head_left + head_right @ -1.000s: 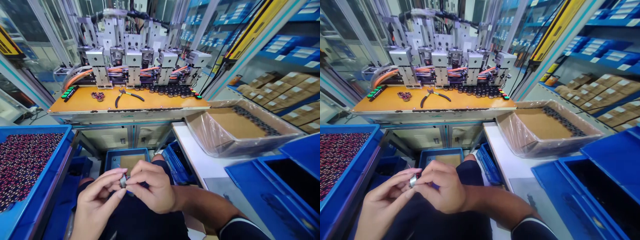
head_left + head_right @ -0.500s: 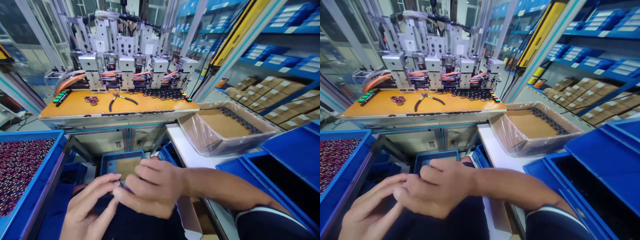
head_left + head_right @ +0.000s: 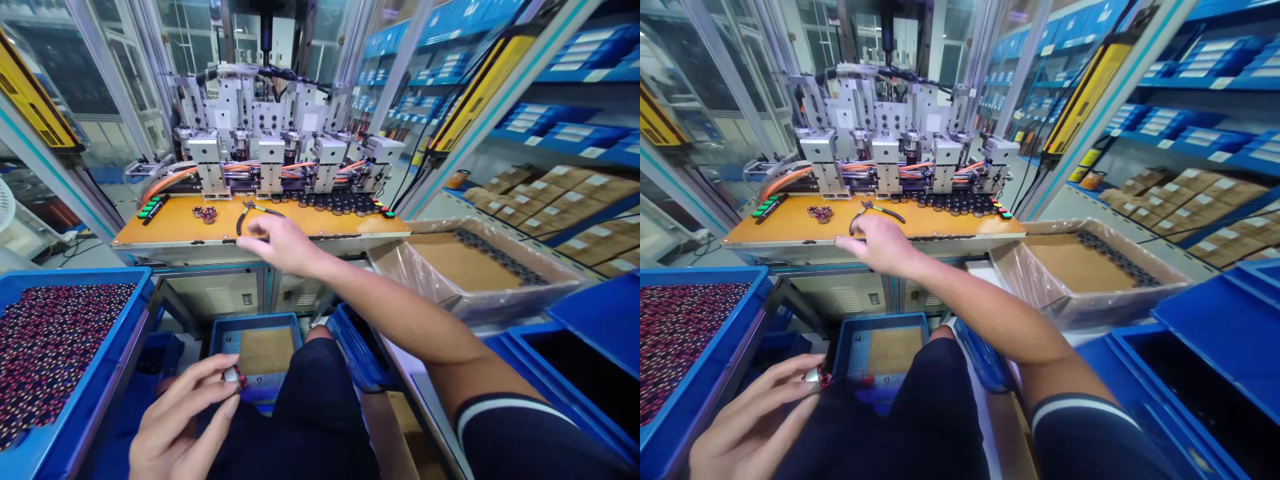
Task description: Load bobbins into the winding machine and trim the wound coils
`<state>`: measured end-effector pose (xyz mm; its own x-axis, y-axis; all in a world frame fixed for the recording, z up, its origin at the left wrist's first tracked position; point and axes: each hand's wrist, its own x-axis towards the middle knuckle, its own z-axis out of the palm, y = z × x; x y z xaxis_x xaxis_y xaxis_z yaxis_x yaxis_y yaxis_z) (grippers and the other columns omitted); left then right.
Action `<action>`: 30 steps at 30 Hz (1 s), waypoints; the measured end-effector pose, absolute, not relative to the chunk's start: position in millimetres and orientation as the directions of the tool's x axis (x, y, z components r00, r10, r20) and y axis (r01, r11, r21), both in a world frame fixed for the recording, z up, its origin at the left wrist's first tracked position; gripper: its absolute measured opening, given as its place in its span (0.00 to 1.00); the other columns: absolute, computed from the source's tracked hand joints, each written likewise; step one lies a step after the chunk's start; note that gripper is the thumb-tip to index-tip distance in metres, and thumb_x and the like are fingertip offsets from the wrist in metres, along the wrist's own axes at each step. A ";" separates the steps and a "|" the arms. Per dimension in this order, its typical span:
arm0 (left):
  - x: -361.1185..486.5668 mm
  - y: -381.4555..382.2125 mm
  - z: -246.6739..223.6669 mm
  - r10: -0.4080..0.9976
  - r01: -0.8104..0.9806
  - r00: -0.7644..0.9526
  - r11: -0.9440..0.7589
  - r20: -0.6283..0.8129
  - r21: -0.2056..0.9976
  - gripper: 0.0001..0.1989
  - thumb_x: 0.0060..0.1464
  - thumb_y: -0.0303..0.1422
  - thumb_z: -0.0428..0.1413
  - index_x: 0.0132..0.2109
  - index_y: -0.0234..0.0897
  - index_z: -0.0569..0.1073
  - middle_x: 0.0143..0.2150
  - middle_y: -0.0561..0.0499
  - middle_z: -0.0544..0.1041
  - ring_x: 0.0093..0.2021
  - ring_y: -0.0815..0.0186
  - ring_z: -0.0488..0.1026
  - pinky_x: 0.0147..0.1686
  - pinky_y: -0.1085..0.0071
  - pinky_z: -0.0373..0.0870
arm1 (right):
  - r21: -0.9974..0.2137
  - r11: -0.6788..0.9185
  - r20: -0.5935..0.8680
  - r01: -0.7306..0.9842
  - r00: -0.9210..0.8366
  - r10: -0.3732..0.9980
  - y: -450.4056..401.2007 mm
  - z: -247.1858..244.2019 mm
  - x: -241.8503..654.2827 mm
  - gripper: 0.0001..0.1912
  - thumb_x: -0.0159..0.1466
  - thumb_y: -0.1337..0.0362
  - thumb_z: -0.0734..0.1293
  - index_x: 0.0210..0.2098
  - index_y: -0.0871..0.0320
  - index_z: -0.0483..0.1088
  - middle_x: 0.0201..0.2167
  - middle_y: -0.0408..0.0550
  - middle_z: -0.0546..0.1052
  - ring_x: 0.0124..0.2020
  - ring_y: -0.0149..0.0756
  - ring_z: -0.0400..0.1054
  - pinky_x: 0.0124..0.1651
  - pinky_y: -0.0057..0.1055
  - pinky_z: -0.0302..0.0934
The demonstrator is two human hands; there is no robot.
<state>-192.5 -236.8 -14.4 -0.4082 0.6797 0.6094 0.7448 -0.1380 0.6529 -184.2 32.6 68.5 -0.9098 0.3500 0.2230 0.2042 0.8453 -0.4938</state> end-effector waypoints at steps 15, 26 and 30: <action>-194.2 -248.3 -26.7 0.515 0.484 -0.745 -0.021 0.424 0.875 0.10 0.57 0.23 0.60 0.43 0.44 0.79 0.52 0.50 0.80 0.50 0.63 0.79 0.43 0.72 0.81 | -0.232 0.936 0.060 0.265 -0.956 0.286 94.5 58.0 -220.7 0.27 0.55 0.66 0.73 0.53 0.66 0.68 0.52 0.62 0.73 0.52 0.53 0.67 0.56 0.43 0.61; -185.4 -243.7 -24.2 0.499 0.457 -0.766 -0.019 0.405 0.889 0.09 0.56 0.24 0.61 0.42 0.44 0.79 0.50 0.51 0.81 0.51 0.64 0.79 0.45 0.74 0.80 | -0.758 0.644 0.271 -0.107 -0.949 0.161 -15.1 -53.0 -47.4 0.29 0.60 0.74 0.62 0.60 0.57 0.58 0.41 0.50 0.73 0.41 0.34 0.70 0.46 0.31 0.68; -184.1 -242.1 -24.2 0.513 0.448 -0.759 -0.034 0.400 0.893 0.10 0.56 0.23 0.61 0.42 0.43 0.79 0.50 0.51 0.81 0.51 0.63 0.79 0.46 0.73 0.80 | -0.869 0.406 0.358 -0.282 -0.925 0.125 -57.7 -61.5 -16.3 0.37 0.60 0.75 0.62 0.67 0.55 0.51 0.39 0.48 0.75 0.35 0.29 0.71 0.41 0.28 0.69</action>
<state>-184.1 -242.1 -24.2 -0.7592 0.5131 0.4004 0.4483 -0.0338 0.8932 -16.3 -57.7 -61.5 -0.9253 0.1249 0.3581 -0.2816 0.4063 -0.8693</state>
